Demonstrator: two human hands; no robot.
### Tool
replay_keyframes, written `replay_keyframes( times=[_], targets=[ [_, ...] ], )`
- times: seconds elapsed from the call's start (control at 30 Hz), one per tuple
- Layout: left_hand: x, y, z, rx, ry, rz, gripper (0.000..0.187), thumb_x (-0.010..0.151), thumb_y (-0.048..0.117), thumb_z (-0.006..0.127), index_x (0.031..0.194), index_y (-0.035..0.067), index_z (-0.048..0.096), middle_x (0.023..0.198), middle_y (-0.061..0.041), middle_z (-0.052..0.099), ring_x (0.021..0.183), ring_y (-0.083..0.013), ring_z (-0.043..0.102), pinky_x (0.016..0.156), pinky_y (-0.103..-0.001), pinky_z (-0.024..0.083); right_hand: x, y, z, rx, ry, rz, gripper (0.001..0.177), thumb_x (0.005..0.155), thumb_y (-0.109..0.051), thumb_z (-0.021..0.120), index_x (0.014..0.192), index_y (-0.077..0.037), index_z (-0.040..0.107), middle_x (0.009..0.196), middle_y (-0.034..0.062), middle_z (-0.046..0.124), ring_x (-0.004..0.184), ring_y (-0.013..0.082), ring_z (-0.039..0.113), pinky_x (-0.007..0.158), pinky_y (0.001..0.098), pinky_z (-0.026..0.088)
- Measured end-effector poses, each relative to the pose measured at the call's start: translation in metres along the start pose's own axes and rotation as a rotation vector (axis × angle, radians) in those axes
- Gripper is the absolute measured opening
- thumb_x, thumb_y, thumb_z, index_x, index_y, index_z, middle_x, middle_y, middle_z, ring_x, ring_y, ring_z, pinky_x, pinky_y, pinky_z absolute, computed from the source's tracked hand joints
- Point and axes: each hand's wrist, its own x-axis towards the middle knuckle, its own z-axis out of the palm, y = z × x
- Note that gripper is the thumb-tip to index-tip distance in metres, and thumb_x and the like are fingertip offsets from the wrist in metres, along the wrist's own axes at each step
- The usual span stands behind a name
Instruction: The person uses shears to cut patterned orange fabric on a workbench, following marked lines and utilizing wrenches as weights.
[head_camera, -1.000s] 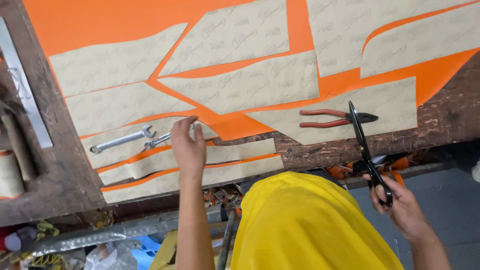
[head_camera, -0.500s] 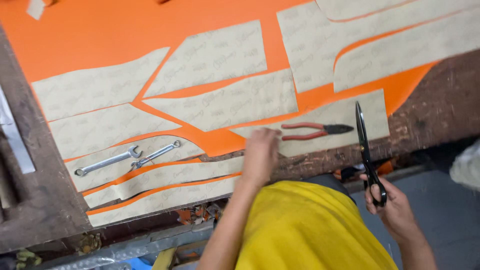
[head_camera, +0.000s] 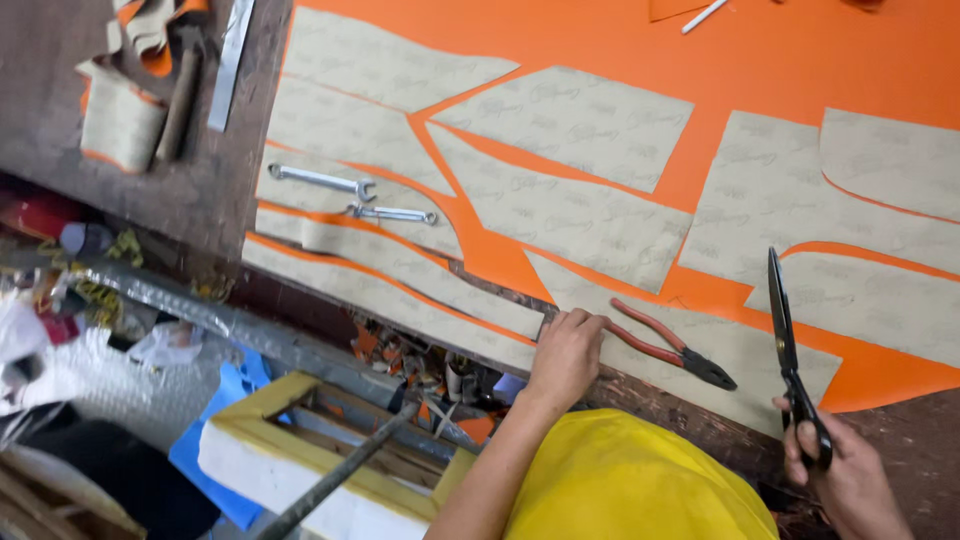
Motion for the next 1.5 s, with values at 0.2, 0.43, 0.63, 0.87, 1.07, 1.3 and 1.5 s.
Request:
replay_keyframes(
  times=[0.2, 0.43, 0.63, 0.87, 1.07, 1.3, 1.5],
  targets=[
    [-0.029, 0.009, 0.012, -0.037, 0.093, -0.115, 0.021, 0.087, 0.003, 0.065, 0.107, 0.007, 0.071, 0.101, -0.013, 0.066, 0.102, -0.0368, 0.062, 0.086, -0.048, 0.050, 0.063, -0.040, -0.020, -0.255, 0.014, -0.150, 0.038, 0.101, -0.014, 0.058, 0.136, -0.002, 0.063, 0.079, 0.0039, 0.056, 0.061, 0.0127, 0.050, 0.053, 0.0274, 0.038],
    [-0.060, -0.013, -0.003, -0.074, 0.272, -0.310, 0.019, 0.089, 0.001, 0.065, 0.106, 0.005, 0.072, 0.102, -0.015, 0.066, 0.102, -0.0396, 0.061, 0.089, -0.048, 0.050, 0.125, -0.091, -0.001, -0.659, 0.196, -0.492, 0.032, 0.108, -0.013, 0.062, 0.137, 0.001, 0.064, 0.093, 0.0067, 0.069, 0.075, 0.0160, 0.056, 0.065, 0.0335, 0.045],
    [-0.074, -0.058, -0.017, -0.045, 0.429, -0.440, 0.022, 0.086, 0.003, 0.066, 0.107, 0.004, 0.071, 0.107, -0.018, 0.064, 0.107, -0.0391, 0.060, 0.094, -0.046, 0.049, 0.145, -0.101, 0.017, -0.984, 0.388, -0.467, 0.040, 0.105, -0.033, 0.072, 0.134, -0.006, 0.070, 0.112, 0.0207, 0.072, 0.101, 0.0358, 0.069, 0.089, 0.0450, 0.051],
    [-0.066, -0.100, -0.074, 0.059, 0.659, -0.516, 0.034, 0.087, 0.003, 0.067, 0.120, 0.005, 0.066, 0.117, -0.018, 0.060, 0.107, -0.0364, 0.059, 0.093, -0.044, 0.049, 0.155, -0.083, 0.007, -1.470, 0.492, -0.615, 0.036, 0.107, -0.029, 0.067, 0.132, -0.003, 0.061, 0.113, 0.0199, 0.071, 0.105, 0.0403, 0.067, 0.094, 0.0571, 0.047],
    [-0.079, -0.121, -0.102, -0.140, 0.645, -0.736, 0.030, 0.090, 0.005, 0.066, 0.120, 0.005, 0.066, 0.113, -0.015, 0.058, 0.087, -0.0286, 0.062, 0.082, -0.038, 0.053, 0.147, -0.083, 0.012, -1.584, 0.550, -0.609, 0.042, 0.104, -0.033, 0.072, 0.129, -0.002, 0.061, 0.120, 0.0244, 0.062, 0.104, 0.0417, 0.065, 0.086, 0.0548, 0.050],
    [-0.091, -0.157, -0.088, -0.055, 0.628, -0.599, 0.029, 0.088, 0.002, 0.066, 0.116, 0.005, 0.070, 0.111, -0.016, 0.062, 0.101, -0.0329, 0.063, 0.089, -0.042, 0.052, 0.119, -0.105, 0.036, -1.706, 0.642, -0.650, 0.038, 0.099, -0.028, 0.074, 0.124, 0.000, 0.066, 0.116, 0.0239, 0.060, 0.101, 0.0371, 0.065, 0.083, 0.0460, 0.054],
    [-0.037, -0.213, -0.136, 0.073, 0.624, -0.375, 0.029, 0.087, 0.004, 0.066, 0.115, 0.004, 0.068, 0.115, -0.019, 0.063, 0.113, -0.0393, 0.057, 0.100, -0.048, 0.044, 0.122, -0.125, 0.135, -1.328, 0.583, -0.900, 0.027, 0.096, -0.019, 0.069, 0.120, -0.007, 0.072, 0.107, 0.0157, 0.065, 0.097, 0.0353, 0.066, 0.086, 0.0469, 0.054]
  ],
)
